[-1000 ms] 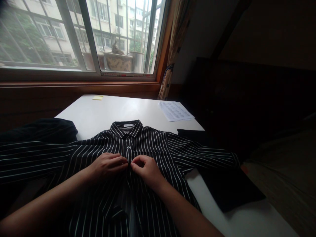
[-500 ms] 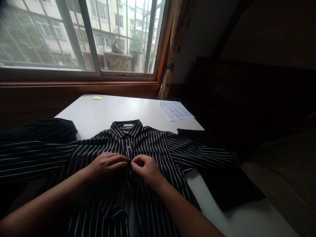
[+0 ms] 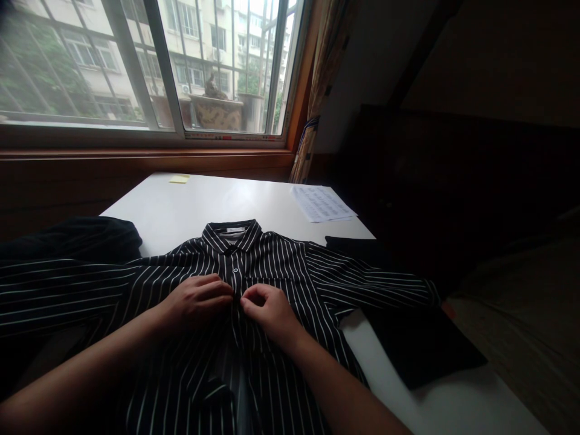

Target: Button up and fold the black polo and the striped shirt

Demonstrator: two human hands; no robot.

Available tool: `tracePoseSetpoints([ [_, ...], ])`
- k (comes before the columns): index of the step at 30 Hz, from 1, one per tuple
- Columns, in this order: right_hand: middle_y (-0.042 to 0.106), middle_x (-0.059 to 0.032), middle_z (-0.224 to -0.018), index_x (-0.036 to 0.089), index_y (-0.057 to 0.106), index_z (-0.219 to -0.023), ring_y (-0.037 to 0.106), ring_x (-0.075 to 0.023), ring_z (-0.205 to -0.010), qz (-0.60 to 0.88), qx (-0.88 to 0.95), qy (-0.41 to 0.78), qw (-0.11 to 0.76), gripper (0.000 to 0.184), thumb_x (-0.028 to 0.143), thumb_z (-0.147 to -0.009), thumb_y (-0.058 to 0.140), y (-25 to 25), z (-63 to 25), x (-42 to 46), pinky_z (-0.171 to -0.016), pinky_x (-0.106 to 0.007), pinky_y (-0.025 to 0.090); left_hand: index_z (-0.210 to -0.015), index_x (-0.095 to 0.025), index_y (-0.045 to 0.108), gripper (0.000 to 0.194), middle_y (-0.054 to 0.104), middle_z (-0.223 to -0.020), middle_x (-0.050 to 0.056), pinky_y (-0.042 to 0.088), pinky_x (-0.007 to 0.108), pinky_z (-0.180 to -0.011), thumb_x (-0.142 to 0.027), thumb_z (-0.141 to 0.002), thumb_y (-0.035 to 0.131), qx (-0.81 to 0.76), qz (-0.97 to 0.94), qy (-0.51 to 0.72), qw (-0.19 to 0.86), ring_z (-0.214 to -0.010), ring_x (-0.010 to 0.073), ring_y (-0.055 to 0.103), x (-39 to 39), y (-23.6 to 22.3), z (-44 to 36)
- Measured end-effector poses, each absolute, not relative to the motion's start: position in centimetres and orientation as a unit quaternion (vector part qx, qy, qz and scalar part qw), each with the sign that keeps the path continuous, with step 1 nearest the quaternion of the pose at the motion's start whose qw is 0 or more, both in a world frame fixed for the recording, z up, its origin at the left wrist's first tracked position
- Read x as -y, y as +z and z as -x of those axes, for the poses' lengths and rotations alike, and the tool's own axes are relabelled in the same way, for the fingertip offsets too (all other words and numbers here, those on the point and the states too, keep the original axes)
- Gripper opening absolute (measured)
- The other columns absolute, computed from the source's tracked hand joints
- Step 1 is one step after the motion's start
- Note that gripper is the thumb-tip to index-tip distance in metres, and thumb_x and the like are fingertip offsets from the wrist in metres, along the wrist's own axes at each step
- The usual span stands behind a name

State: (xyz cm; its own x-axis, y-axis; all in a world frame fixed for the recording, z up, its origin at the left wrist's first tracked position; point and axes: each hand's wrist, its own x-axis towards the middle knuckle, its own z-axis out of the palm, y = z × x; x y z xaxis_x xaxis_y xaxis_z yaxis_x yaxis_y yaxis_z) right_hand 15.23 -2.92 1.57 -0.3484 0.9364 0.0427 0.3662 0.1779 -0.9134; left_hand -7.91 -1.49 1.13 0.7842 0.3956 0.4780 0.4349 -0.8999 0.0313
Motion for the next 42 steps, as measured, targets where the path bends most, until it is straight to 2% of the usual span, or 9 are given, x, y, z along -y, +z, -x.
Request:
tracePoseSetpoints([
  [5,0.068,-0.0016,-0.078,0.018,0.071,-0.083,0.062,-0.0158,-0.074,0.467,0.694,0.439,0.327,0.015,0.032,-0.083,0.065,1.6,-15.2,3.0,-0.068,-0.026,0.048,-0.103,-0.017,0.063,0.017,0.066,-0.102,0.008,0.049,0.029,-0.068,-0.015,-0.092,0.05,0.231,0.936,-0.267,0.009,-0.079,0.0161,0.057,1.7,1.3,7.8],
  [18,0.069,-0.0017,-0.081,0.018,0.071,-0.084,0.063,-0.0158,-0.076,0.46,0.708,0.427,0.324,0.013,0.03,-0.084,0.065,1.3,-15.3,2.9,-0.07,-0.026,0.048,-0.1,-0.021,0.066,0.012,0.065,-0.096,0.005,0.05,0.026,-0.069,-0.024,-0.096,0.055,0.206,0.935,-0.289,-0.014,-0.08,0.014,0.059,1.7,1.0,7.3],
  [23,0.069,-0.0016,-0.081,0.018,0.071,-0.084,0.063,-0.0156,-0.075,0.456,0.708,0.432,0.321,0.013,0.03,-0.084,0.065,1.5,-15.3,2.9,-0.07,-0.026,0.048,-0.101,-0.017,0.062,0.015,0.065,-0.092,0.006,0.051,0.026,-0.068,-0.03,-0.096,0.056,0.246,0.915,-0.317,-0.043,-0.08,0.015,0.06,1.3,0.4,7.2],
  [25,0.069,-0.0011,-0.08,0.018,0.07,-0.084,0.063,-0.0154,-0.075,0.455,0.71,0.432,0.322,0.012,0.028,-0.084,0.065,1.5,-15.2,3.0,-0.07,-0.026,0.048,-0.105,-0.017,0.061,0.019,0.065,-0.091,0.006,0.051,0.026,-0.068,-0.032,-0.097,0.055,0.256,0.913,-0.313,-0.058,-0.08,0.0152,0.06,1.1,0.1,7.2],
  [28,0.067,-0.0004,-0.078,0.018,0.069,-0.082,0.062,-0.0149,-0.074,0.455,0.713,0.423,0.324,0.01,0.026,-0.084,0.064,1.5,-15.1,3.0,-0.07,-0.025,0.047,-0.11,-0.018,0.063,0.019,0.064,-0.09,0.005,0.05,0.026,-0.069,-0.027,-0.099,0.05,0.256,0.922,-0.285,-0.061,-0.078,0.0148,0.059,0.9,-0.3,7.2],
  [34,0.066,0.0002,-0.077,0.019,0.068,-0.083,0.061,-0.0146,-0.073,0.468,0.717,0.392,0.338,0.009,0.024,-0.086,0.062,1.3,-15.2,2.9,-0.069,-0.026,0.047,-0.102,-0.021,0.069,0.015,0.061,-0.086,0.003,0.049,0.026,-0.068,-0.025,-0.095,0.056,0.301,0.916,-0.26,-0.054,-0.077,0.0149,0.057,0.6,-0.5,7.5],
  [38,0.066,-0.0006,-0.082,0.02,0.068,-0.086,0.062,-0.0149,-0.076,0.465,0.74,0.344,0.343,0.008,0.021,-0.088,0.06,1.1,-15.7,2.7,-0.072,-0.027,0.048,-0.097,-0.024,0.071,0.013,0.061,-0.085,0.002,0.048,0.025,-0.069,-0.025,-0.094,0.059,0.311,0.914,-0.248,-0.073,-0.078,0.0144,0.057,0.4,-0.4,8.1],
  [40,0.066,-0.0014,-0.086,0.02,0.068,-0.089,0.062,-0.0154,-0.079,0.463,0.76,0.315,0.329,0.006,0.021,-0.088,0.061,1.1,-16.1,2.5,-0.075,-0.028,0.049,-0.101,-0.025,0.071,0.013,0.061,-0.088,0.002,0.048,0.025,-0.07,-0.026,-0.093,0.061,0.312,0.915,-0.241,-0.092,-0.08,0.0146,0.058,0.3,-0.4,8.4],
  [42,0.064,-0.0031,-0.096,0.022,0.068,-0.096,0.061,-0.0179,-0.091,0.455,0.788,0.274,0.309,0.011,0.024,-0.086,0.067,1.1,-16.4,2.5,-0.084,-0.032,0.049,-0.111,-0.025,0.069,0.021,0.061,-0.093,0.003,0.049,0.026,-0.073,-0.028,-0.091,0.065,0.305,0.915,-0.238,-0.113,-0.085,0.0156,0.058,0.3,-0.4,8.7],
])
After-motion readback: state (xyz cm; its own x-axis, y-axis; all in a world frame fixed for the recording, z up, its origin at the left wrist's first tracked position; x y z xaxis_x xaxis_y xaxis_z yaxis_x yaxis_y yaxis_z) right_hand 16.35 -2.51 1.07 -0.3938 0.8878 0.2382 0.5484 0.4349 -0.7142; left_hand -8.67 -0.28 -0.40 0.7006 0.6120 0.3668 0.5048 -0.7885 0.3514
